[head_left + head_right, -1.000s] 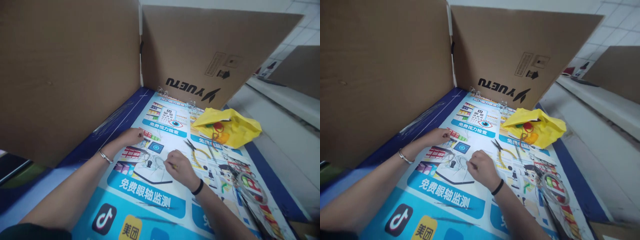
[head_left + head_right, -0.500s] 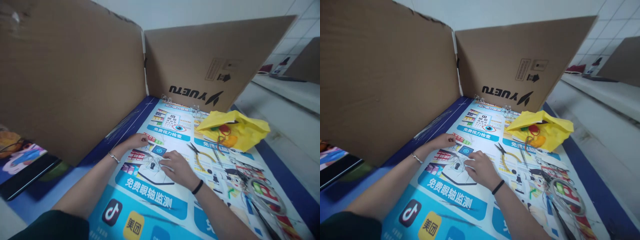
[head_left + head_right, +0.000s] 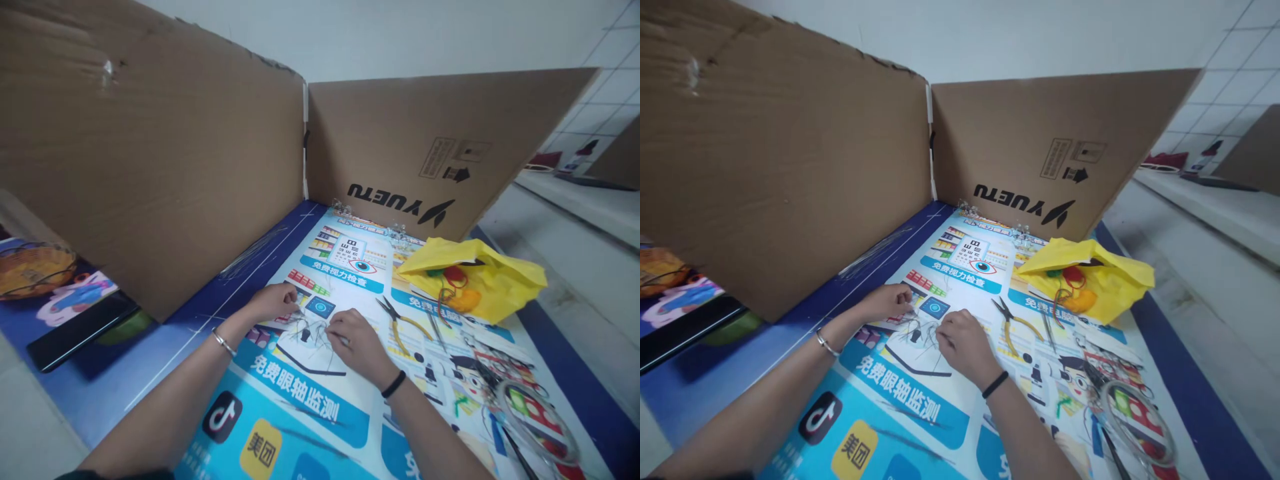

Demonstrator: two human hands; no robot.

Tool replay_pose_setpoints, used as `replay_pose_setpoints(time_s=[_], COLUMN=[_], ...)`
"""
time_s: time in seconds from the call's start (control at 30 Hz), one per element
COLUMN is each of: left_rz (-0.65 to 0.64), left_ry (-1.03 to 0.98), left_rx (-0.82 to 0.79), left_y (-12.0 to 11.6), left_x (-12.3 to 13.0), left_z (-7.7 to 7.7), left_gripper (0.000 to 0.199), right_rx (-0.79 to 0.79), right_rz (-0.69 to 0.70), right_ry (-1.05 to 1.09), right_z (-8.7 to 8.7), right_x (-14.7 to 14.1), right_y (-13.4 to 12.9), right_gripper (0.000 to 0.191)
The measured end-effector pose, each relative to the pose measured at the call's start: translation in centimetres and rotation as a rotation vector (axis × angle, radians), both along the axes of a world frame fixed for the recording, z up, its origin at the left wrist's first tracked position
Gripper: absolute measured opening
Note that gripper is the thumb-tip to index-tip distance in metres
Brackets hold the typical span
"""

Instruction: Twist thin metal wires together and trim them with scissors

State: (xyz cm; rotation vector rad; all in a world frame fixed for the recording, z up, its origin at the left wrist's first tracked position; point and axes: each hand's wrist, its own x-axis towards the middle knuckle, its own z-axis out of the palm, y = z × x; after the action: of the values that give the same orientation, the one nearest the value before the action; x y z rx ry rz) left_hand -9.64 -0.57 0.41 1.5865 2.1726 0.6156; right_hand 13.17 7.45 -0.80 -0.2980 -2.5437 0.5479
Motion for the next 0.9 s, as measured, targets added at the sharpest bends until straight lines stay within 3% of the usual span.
replay_pose_setpoints(time_s=[0.13, 0.47, 0.67, 0.8, 0.9], left_rz=[0.015, 0.188, 0.217, 0.208, 0.179], left_ry=[0.046, 0.281, 0.158, -0.013, -0.113], left_rx=[-0.021, -0.013, 0.030, 0.149, 0.236], left_y=[0.3, 0.9, 1.1, 0.7, -0.5], left_x=[-0.2, 0.6, -0.2, -0.4, 0.1], left_z=[0.0, -0.2, -0.4, -0.3, -0.1], left_gripper=[0.017, 0.018, 0.016, 0.012, 0.011], right_rx=[-0.015, -0.016, -0.069, -0.073, -0.071], right_rz=[-0.001, 0.031, 0.040, 0.020, 0.004], right_ry=[-0.022, -0.072, -0.031, -0.056, -0.026], right_z=[0.1, 0.4, 0.5, 0.3, 0.3], right_x=[0.1, 0.2, 0.4, 0.6, 0.5], right_y=[0.0, -0.2, -0.5, -0.4, -0.4], right_gripper=[0.014, 0.014, 0.013, 0.020, 0.012])
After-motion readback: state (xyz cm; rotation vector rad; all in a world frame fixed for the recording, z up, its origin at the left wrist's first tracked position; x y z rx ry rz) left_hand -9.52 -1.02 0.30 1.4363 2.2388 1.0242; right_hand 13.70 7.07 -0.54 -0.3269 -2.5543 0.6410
